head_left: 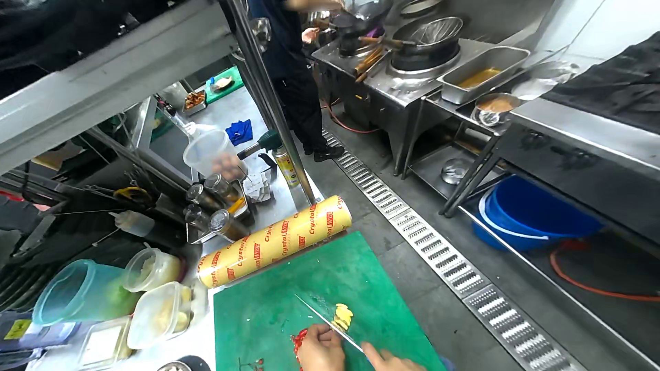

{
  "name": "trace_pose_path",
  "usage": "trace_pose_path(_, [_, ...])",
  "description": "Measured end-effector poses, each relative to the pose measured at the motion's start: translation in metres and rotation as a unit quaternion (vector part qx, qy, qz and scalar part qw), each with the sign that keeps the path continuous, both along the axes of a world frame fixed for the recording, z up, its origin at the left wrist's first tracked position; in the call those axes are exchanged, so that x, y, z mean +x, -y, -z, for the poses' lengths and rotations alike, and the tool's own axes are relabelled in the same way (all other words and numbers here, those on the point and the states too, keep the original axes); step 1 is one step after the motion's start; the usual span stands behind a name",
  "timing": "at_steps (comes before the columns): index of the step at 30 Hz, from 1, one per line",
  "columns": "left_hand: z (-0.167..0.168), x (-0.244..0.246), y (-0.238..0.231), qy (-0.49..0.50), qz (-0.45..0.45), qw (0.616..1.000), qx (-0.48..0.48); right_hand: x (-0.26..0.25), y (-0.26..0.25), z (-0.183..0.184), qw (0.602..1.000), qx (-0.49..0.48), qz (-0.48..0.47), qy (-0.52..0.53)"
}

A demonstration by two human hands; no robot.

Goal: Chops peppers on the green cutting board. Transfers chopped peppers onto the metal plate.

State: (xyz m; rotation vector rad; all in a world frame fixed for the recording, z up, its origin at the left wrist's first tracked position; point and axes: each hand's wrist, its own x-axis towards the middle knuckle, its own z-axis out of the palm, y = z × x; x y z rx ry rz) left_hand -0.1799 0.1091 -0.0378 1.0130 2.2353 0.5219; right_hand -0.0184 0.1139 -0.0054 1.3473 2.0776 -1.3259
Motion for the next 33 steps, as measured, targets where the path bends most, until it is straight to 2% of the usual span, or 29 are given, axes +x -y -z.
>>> trace_pose_path(4, [0.003, -0.001, 0.001, 0.025, -0.019, 1.0, -0.001, -0.007, -0.01, 0.007, 1.0, -0.016, 0.004, -0.006])
trace_pose_path(9, [0.008, -0.003, 0.002, 0.05, -0.03, 0.998, 0.016, 0.002, 0.0, -0.005, 1.0, 0.009, 0.012, -0.015])
trace_pose_path(19, [0.011, -0.001, 0.005, 0.049, -0.036, 0.998, 0.036, -0.014, -0.012, 0.011, 1.0, -0.015, 0.006, -0.014])
trace_pose_path(26, [0.012, 0.001, 0.007, 0.063, -0.048, 0.995, 0.055, -0.004, -0.002, -0.003, 1.0, 0.005, 0.009, -0.015])
trace_pose_path(33, [0.013, 0.002, 0.009, 0.058, -0.043, 0.995, 0.062, -0.006, -0.002, 0.001, 1.0, -0.001, 0.009, -0.02])
